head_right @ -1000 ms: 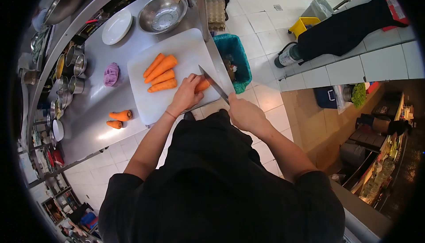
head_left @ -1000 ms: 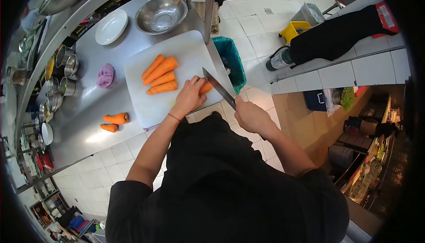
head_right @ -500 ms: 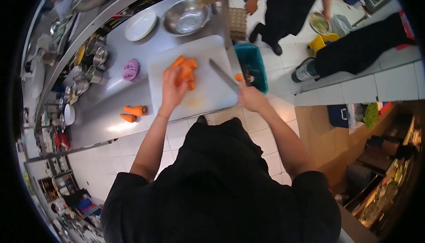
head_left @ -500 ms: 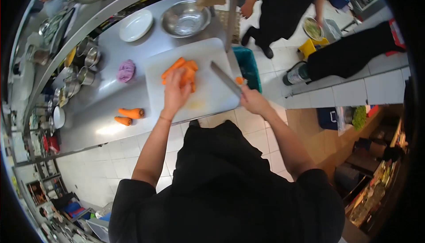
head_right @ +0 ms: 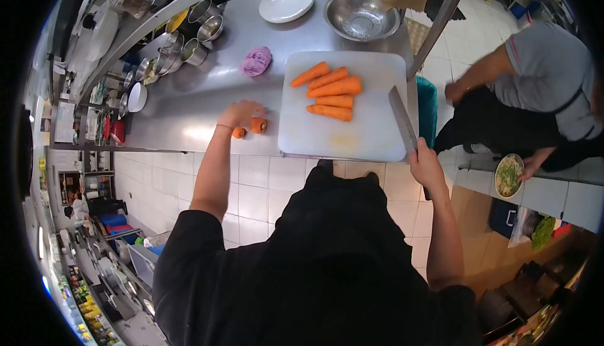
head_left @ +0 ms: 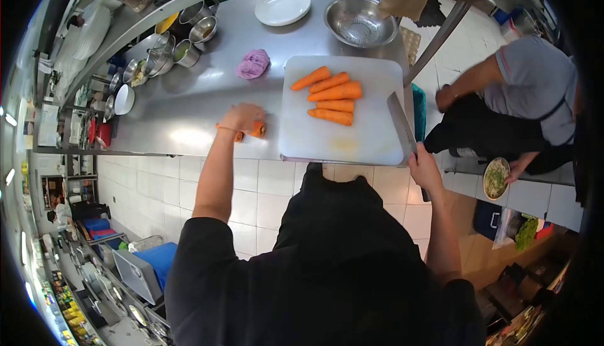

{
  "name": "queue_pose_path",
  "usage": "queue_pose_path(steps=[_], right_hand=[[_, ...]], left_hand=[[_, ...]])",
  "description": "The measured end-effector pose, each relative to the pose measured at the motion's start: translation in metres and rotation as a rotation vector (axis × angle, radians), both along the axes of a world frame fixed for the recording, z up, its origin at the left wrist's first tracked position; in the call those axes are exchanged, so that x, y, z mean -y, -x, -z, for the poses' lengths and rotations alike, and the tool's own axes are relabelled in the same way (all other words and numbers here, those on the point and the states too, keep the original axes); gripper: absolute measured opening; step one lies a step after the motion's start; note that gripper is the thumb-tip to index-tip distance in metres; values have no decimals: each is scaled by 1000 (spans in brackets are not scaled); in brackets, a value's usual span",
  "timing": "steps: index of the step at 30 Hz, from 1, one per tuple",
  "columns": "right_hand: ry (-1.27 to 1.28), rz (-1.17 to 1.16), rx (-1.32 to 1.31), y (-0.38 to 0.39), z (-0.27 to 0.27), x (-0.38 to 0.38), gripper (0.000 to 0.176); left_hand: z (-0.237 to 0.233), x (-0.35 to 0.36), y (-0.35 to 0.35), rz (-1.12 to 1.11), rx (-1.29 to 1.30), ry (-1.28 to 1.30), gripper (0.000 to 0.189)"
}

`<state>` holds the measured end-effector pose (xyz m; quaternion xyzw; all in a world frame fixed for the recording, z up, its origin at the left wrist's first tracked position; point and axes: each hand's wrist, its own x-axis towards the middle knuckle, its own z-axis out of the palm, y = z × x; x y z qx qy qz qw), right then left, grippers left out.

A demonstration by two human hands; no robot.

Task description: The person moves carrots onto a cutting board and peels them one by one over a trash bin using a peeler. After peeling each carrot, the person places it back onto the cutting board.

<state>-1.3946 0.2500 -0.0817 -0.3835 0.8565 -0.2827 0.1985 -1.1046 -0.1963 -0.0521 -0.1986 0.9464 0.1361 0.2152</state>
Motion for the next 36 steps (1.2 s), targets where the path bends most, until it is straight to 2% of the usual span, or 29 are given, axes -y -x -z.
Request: queue_pose_path(steps=[1, 2, 4, 5, 7, 9, 11, 14, 16, 19, 24, 27, 31, 32, 34, 36], right_hand=[[-7, -43, 6, -4, 8, -1, 22], [-9, -39, 9, -8, 11, 1, 22], [-21, 51, 35, -13, 11, 2, 22], [-37, 79, 27, -15, 11, 1, 22], [-69, 64, 83, -13, 10, 3, 19], [-87, 74, 91, -13, 11, 3, 19], [-213, 96, 25, -24, -21, 14, 21], [-307, 144, 16, -34, -37, 18, 22], [-330, 144, -10, -46, -62, 14, 21], [-367, 132, 3, -62, -83, 1, 20], [-413, 111, 80, -74, -110, -17, 19], [-313, 130, 76, -75, -79, -13, 21], [-238, 191, 85, -53, 0, 20, 24], [-147, 188, 76, -42, 14, 22, 25], [-53, 178, 80, -32, 16, 22, 27], [-137, -5, 35, -12, 2, 18, 29]], left_hand=[[-12, -8, -14, -52, 165, 91, 46], [-13, -7, -25, -48, 168, 90, 46], [-10, -5, -31, -266, -118, -344, 48], [-8, -15, -26, -238, -118, -362, 48], [-16, -40, 2, -153, -457, -512, 47], [-22, -88, 47, -157, -425, -653, 49], [-15, -141, 90, 58, -662, -609, 55], [0, -199, 144, 161, -661, -665, 59], [9, -224, 169, 237, -459, -377, 56], [7, -235, 180, 186, -436, -375, 54], [13, -231, 182, 252, -464, -387, 55], [14, -231, 183, 277, -467, -366, 55], [22, -232, 178, 285, -541, -384, 53], [21, -231, 178, 276, -559, -370, 53], [18, -234, 163, 203, -601, -376, 52], [9, -227, 145, 144, -710, -328, 52]])
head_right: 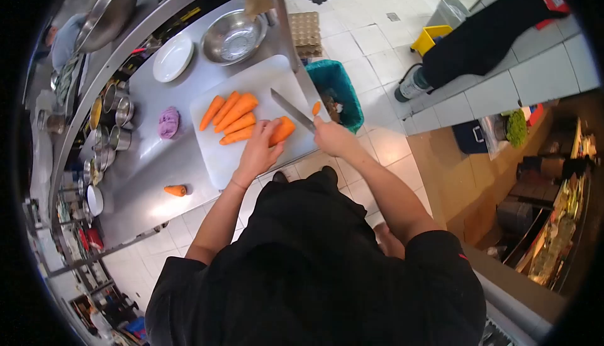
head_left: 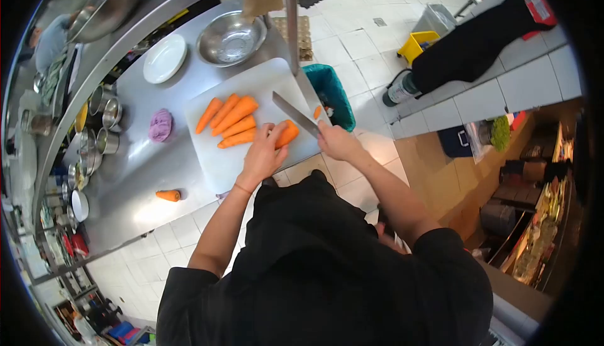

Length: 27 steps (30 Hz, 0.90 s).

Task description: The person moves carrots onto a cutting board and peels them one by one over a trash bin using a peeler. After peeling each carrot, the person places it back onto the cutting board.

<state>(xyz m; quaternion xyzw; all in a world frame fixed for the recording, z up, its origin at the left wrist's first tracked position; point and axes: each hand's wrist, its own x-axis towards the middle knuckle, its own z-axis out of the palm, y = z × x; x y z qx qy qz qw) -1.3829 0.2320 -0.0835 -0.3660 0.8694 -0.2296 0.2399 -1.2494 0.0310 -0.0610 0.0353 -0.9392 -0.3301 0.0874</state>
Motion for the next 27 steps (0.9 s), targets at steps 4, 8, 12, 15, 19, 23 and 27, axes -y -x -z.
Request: queue_pose_path(steps=[4, 8, 12, 15, 19, 23, 27], right_hand=[[82, 16, -141, 39, 6, 3, 23], [-2, 37, -245, 63, 0, 10, 29], [137, 72, -178, 42, -17, 19, 28], [210, 85, -113, 14, -20, 21, 24], [94, 53, -45, 4, 15, 13, 19], [150, 51, 13, -4, 10, -13, 20], [170, 112, 60, -8, -10, -51, 22]], left_hand=[[-19, 53, -40, -330, -187, 151, 53], [19, 110, -68, -594, -72, 193, 52], [38, 129, -78, -622, -123, 6, 55], [25, 129, -90, -642, -153, -39, 57], [29, 159, -150, -985, -3, 397, 52], [53, 217, -257, -600, 491, 650, 46], [29, 214, -268, -579, 385, 395, 47]])
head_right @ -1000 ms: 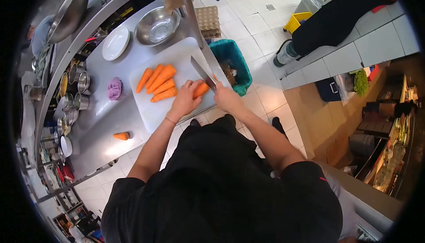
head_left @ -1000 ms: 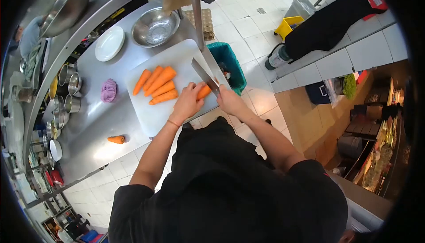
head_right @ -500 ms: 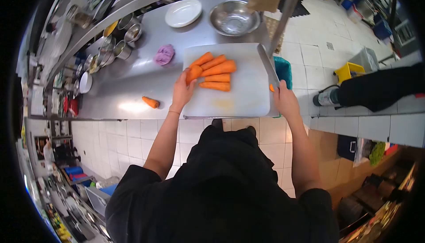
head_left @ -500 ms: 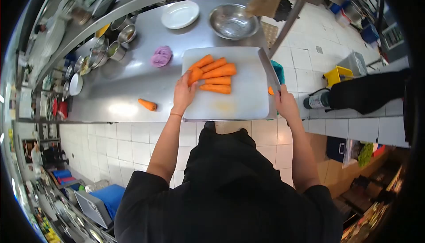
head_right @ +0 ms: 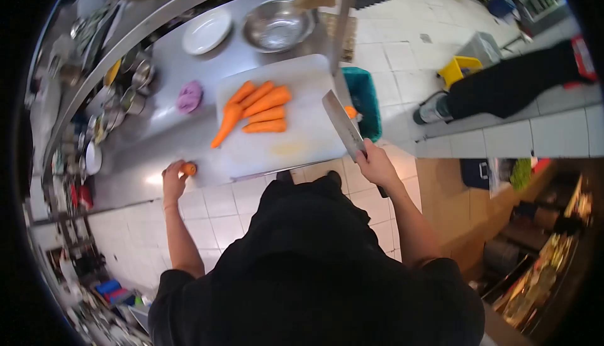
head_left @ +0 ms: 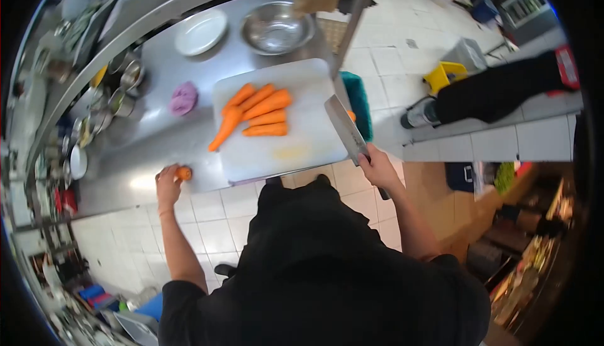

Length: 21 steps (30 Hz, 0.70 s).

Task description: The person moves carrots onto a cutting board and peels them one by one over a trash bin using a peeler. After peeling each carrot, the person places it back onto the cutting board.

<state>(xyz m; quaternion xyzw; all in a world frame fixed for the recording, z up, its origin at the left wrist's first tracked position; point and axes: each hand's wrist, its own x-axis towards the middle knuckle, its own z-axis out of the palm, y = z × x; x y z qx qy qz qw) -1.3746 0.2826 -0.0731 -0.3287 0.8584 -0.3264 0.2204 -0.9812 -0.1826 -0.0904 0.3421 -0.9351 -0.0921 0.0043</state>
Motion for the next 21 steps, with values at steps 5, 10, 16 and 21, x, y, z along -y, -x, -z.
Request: queue_pose_path(steps=[5, 10, 16, 21], right_hand=[[-90, 183, 352, 14, -22, -27, 23], [-59, 194, 219, 38, 4, -32, 20], [-77, -68, -176, 12, -11, -11, 22], [-354, -84, -4, -32, -67, 12, 23]], left_hand=[[-35, -44, 48, -156, -557, -708, 37], [-37, -130, 176, 243, -529, -703, 36], [-24, -212, 285, 531, -423, -467, 45], [-10, -224, 301, 501, -331, -500, 45]])
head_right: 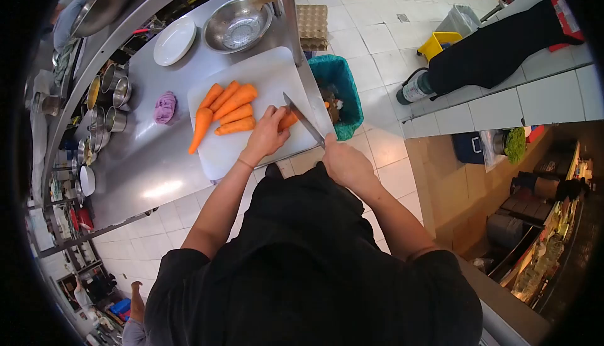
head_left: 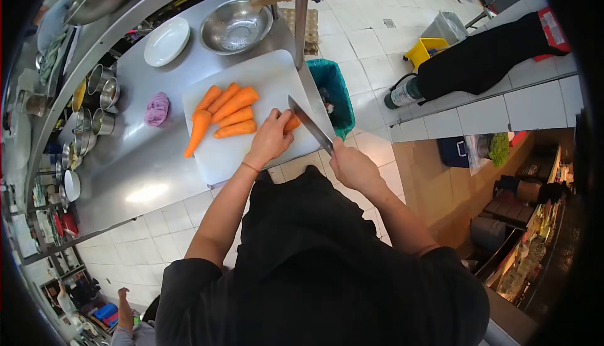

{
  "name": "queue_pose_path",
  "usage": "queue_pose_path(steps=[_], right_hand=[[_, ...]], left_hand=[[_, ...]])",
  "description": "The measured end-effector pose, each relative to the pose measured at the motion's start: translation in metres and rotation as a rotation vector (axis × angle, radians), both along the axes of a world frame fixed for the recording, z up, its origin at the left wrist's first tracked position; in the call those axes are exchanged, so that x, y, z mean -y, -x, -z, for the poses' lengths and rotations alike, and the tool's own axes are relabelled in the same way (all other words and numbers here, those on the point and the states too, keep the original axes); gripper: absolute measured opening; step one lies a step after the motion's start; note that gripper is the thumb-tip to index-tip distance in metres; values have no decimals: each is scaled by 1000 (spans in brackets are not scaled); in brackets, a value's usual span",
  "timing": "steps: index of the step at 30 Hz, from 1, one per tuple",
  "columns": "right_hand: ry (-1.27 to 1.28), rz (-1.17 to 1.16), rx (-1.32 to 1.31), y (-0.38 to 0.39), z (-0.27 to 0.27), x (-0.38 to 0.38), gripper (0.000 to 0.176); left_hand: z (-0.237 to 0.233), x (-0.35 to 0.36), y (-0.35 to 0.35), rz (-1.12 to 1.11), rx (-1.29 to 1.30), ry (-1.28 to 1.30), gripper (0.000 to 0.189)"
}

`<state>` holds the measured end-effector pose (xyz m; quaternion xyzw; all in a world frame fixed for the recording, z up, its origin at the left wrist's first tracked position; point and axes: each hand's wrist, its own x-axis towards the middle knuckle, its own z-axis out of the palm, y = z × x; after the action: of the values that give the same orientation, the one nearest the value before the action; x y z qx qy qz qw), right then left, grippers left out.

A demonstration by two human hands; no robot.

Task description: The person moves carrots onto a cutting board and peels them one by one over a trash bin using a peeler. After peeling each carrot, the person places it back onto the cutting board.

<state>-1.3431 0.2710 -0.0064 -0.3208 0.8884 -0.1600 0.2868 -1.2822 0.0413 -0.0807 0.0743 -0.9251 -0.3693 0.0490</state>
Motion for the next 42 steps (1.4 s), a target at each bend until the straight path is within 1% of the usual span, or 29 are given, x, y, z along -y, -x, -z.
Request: queue_pose_path(steps=[4, 7, 10, 11, 13, 14, 15, 16, 17, 18, 20, 21, 23, 24, 26, 27, 28, 29, 30, 31, 33, 34, 35, 36, 37, 39, 40, 41, 42], right_hand=[[-67, -27, 61, -5, -22, -7, 23], [-57, -33, 31, -7, -12, -1, 24], [31, 7, -18, 3, 52, 35, 25], [40, 3, -24, 11, 63, 41, 25], [182, 22, 9, 30, 77, 54, 23], [191, 19, 12, 36, 81, 50, 23], [185, -56, 16, 49, 83, 40, 23], [176, -132, 18, 61, 84, 31, 23], [95, -91, -24, 67, 77, 24, 23], [16, -55, -64, 71, 67, 18, 24], [-33, 23, -163, 75, 50, 12, 21], [-4, -6, -169, 76, 42, 13, 21], [85, 63, -179, 70, 29, 20, 28], [108, 33, -179, 64, 22, 29, 28], [135, 112, -109, 51, 10, 47, 46], [156, 80, -112, 48, 21, 53, 46], [348, 77, -187, 45, 44, 62, 54], [551, 66, -254, 44, 55, 76, 62], [488, 75, -143, 43, 49, 89, 63], [401, 15, -259, 43, 65, 98, 63], [295, -48, -373, 37, 69, 108, 62], [324, -48, -466, 30, 63, 110, 59], [356, -46, -561, 22, 56, 109, 57], [510, -91, -558, 19, 57, 106, 53], [666, -135, -547, 16, 58, 104, 49], [721, -229, -488, -3, 51, 99, 42], [752, -271, -486, -15, 53, 98, 42], [735, -316, -412, -29, 55, 96, 38], [710, -345, -341, -45, 56, 97, 35]], left_hand=[[5, 3, 0, 21, -13, 27, 50], [4, 3, 1, 14, -6, 14, 50], [7, 1, 0, 9, -38, 9, 49], [7, 0, -2, 4, -44, 17, 49], [4, 0, -7, -27, -78, 0, 47], [2, 0, -14, -57, -120, 2, 43], [-1, 3, -21, -58, -124, 13, 43], [-4, 10, -32, -97, -178, 110, 42], [-6, 15, -44, -140, -230, 206, 41], [-8, 22, -56, -153, -234, 215, 41], [-12, 36, -84, -262, -154, 497, 39], [-11, 41, -95, -293, -155, 525, 39], [-1, 52, -118, -372, -79, 653, 39], [2, 55, -125, -400, -62, 691, 38], [5, 56, -134, -445, -25, 736, 38], [6, 56, -136, -462, 12, 761, 38], [14, 58, -138, -481, 30, 729, 39], [17, 59, -139, -496, 54, 628, 41], [16, 59, -141, -519, 74, 526, 44], [13, 56, -145, -515, 69, 533, 45], [-12, 39, -156, -538, 89, 441, 44], [-24, 30, -167, -542, -13, 401, 41], [-27, 22, -183, -603, -18, 419, 41], [-29, 13, -200, -598, -71, 335, 38], [-30, 4, -220, -590, -130, 257, 36], [-17, -12, -266, -659, -145, 288, 34], [-7, -20, -288, -666, -146, 287, 31], [-1, -28, -313, -703, -162, 303, 31], [6, -35, -344, -720, -62, 240, 29]])
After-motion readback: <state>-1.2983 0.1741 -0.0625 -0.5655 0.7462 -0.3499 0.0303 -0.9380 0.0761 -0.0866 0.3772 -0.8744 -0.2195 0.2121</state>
